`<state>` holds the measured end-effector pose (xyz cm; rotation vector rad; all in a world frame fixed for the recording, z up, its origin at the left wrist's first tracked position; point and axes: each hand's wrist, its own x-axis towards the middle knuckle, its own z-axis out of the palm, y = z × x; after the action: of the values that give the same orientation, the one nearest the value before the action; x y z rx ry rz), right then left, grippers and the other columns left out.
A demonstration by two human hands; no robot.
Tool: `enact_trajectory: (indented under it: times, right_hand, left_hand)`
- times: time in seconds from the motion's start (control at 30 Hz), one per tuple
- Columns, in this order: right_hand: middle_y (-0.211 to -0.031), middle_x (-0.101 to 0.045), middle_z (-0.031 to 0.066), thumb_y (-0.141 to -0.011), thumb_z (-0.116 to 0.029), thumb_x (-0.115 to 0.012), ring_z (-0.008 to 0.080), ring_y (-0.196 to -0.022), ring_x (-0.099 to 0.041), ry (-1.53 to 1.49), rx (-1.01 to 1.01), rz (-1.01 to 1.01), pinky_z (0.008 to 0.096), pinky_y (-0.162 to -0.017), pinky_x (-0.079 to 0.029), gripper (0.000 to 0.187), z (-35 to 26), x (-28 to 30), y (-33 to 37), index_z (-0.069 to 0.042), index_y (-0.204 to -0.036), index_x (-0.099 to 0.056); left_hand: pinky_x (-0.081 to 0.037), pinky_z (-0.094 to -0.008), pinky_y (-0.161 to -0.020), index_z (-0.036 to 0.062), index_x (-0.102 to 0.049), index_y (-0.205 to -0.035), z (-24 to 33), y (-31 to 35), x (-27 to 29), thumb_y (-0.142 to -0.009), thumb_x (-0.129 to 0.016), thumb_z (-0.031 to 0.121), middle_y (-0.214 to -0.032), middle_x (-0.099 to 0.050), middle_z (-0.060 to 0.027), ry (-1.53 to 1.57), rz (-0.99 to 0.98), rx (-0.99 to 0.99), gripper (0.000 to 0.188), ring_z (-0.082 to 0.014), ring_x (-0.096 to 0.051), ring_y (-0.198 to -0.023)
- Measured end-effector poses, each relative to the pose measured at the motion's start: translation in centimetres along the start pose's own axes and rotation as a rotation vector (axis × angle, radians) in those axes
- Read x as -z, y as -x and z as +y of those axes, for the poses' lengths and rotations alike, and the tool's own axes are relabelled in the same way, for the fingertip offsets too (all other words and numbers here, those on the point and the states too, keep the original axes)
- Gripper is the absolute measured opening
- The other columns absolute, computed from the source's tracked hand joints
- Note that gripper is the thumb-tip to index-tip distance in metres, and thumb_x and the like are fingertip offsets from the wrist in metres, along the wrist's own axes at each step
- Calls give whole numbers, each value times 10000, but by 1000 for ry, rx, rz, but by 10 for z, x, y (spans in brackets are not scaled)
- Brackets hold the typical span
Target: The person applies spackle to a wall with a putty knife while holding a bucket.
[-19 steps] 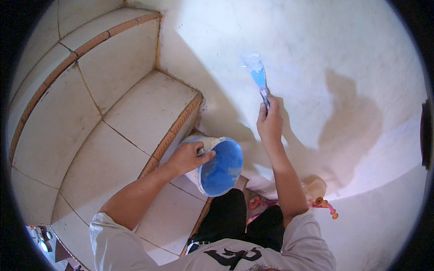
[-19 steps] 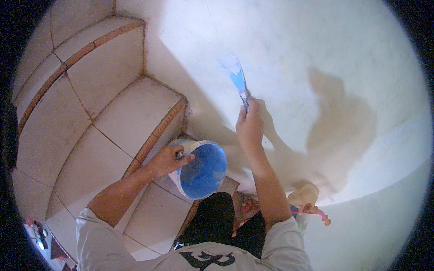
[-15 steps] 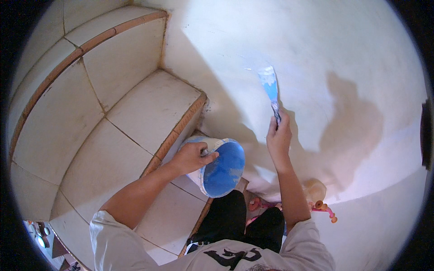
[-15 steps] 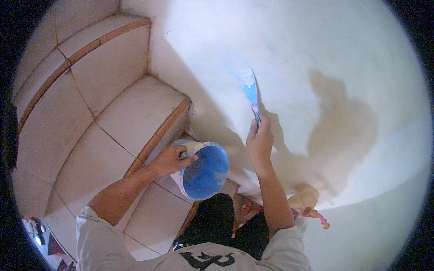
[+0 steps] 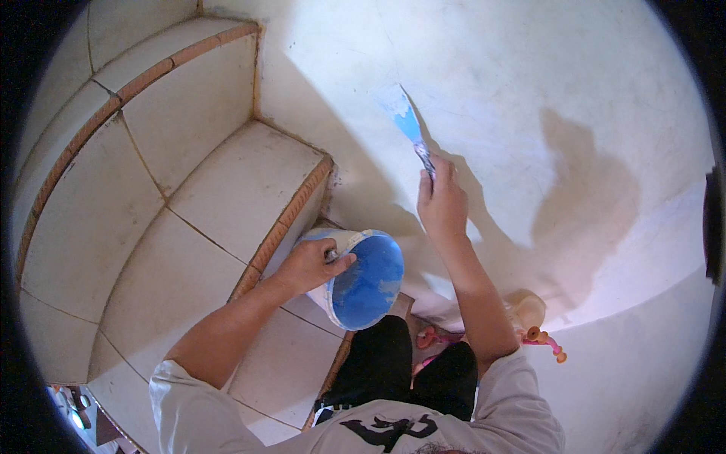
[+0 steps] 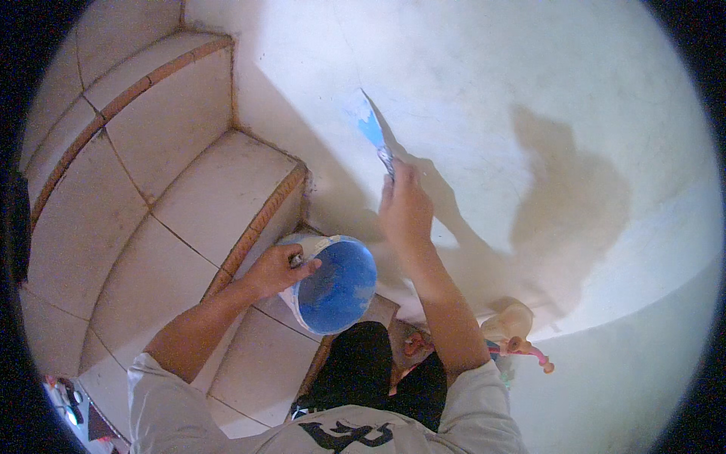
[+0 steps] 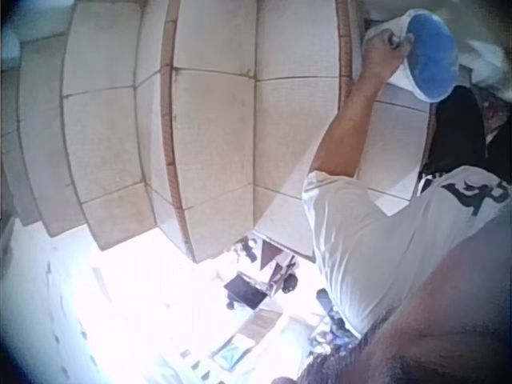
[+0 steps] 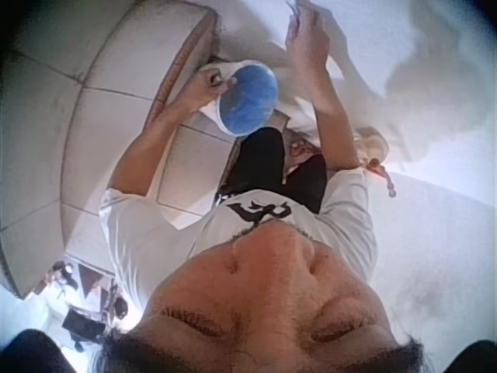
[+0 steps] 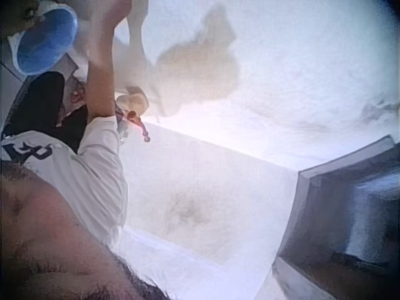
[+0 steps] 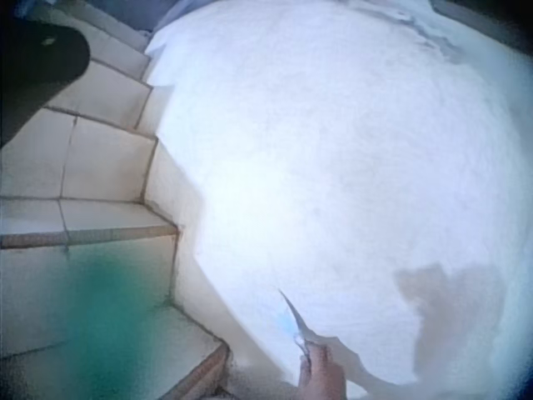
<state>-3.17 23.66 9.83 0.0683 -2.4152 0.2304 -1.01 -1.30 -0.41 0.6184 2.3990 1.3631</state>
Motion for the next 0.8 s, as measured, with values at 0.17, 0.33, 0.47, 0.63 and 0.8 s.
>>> enact_trajectory:
  times: [0.17,0.33,0.47,0.63,0.8]
  right_hand:
    - [-1128,-612,208,-985,-163,-571,426,-912,-659,18,-4,1,527,-776,-527,313,35,43,30,-70,-1280,-528]
    - [-1067,-618,210,-980,-151,-584,418,-899,-657,-11,36,23,500,-749,-519,289,45,71,45,-62,-1253,-550]
    - [-1037,-624,209,-977,-162,-590,418,-880,-658,-18,105,63,496,-729,-522,291,17,65,13,-51,-1243,-551]
    - [-1070,-634,214,-980,-176,-582,423,-889,-665,11,115,127,499,-738,-528,296,6,54,-16,-52,-1246,-546]
    - [-1062,-639,224,-980,-151,-586,423,-902,-667,56,36,110,484,-756,-532,317,49,72,35,-41,-1271,-529]
  left_hand:
    - [-529,-397,-617,-6,-657,-838,1,1,1,-923,-681,535,-694,-658,-178,-24,-6,-22,548,-252,-678,-638]
    - [-525,-397,-609,-3,-656,-834,-3,0,-1,-920,-690,521,-684,-654,-183,-22,2,-46,532,-260,-673,-624]
    - [-511,-423,-617,15,-637,-796,-5,-1,-4,-915,-700,518,-659,-630,-177,38,31,-42,521,-252,-649,-624]
    - [-512,-417,-608,14,-619,-777,4,0,-1,-914,-706,507,-650,-626,-173,42,11,5,519,-245,-653,-624]
    - [-540,-392,-613,-4,-653,-805,0,-2,1,-924,-693,505,-715,-673,-193,18,-18,-28,525,-264,-690,-641]
